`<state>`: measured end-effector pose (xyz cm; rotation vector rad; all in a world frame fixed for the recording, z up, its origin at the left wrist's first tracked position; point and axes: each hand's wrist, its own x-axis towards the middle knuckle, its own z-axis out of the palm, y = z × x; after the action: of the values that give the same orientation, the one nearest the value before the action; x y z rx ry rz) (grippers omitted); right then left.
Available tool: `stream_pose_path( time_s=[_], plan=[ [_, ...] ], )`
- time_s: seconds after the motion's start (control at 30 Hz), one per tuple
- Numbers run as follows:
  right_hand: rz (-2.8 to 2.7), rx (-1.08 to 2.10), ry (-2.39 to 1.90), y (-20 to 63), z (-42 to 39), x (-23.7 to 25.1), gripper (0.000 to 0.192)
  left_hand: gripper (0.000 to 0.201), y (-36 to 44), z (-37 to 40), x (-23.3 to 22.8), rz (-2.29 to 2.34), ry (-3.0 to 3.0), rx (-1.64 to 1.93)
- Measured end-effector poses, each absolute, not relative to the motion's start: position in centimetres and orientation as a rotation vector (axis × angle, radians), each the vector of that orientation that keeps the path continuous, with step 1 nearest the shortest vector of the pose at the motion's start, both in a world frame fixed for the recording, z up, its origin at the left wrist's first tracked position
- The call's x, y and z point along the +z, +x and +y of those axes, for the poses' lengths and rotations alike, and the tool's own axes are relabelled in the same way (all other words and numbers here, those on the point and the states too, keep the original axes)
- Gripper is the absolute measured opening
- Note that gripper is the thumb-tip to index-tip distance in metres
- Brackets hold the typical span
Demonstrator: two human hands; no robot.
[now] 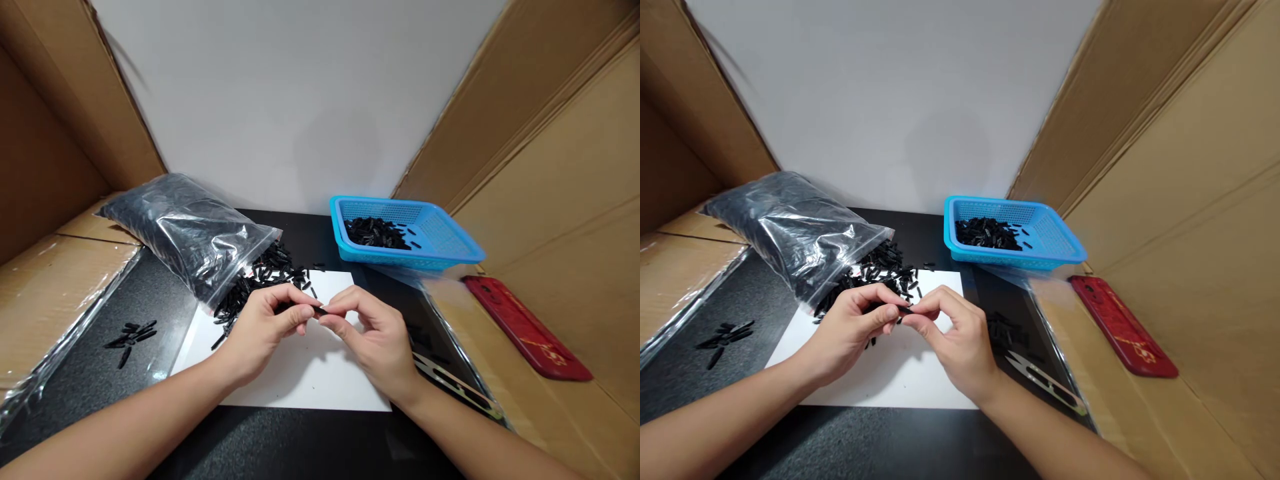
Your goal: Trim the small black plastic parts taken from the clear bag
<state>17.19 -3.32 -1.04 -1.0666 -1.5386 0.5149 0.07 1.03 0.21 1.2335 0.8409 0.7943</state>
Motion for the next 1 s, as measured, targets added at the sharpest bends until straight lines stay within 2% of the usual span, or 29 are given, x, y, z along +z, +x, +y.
stream_pose_path(
  time_s=[0.13,0.37,0.73,0.9,1.0],
  plan=[
    [-1.56,0.549,-1.067,17.1,-3.2,-0.9,0.01,0.009,0.1,1.1,0.5,0.872,1.314,0.825],
    [-1.612,0.563,-1.135,17.1,-3.3,-0.7,0.015,0.005,0.1,1.0,0.9,0.918,1.479,0.83],
    [-1.734,0.574,-1.056,16.9,-3.7,-0.8,0.022,0.014,0.5,0.7,0.8,0.846,1.446,0.795],
    [-1.595,0.801,-1.007,16.7,-3.8,-1.5,0.017,0.015,0.5,0.7,1.0,0.838,1.483,0.76],
    [-1.474,0.997,-0.996,16.8,-3.6,-2.0,0.022,0.017,0.4,0.7,1.1,0.843,1.581,0.713]
  ],
)
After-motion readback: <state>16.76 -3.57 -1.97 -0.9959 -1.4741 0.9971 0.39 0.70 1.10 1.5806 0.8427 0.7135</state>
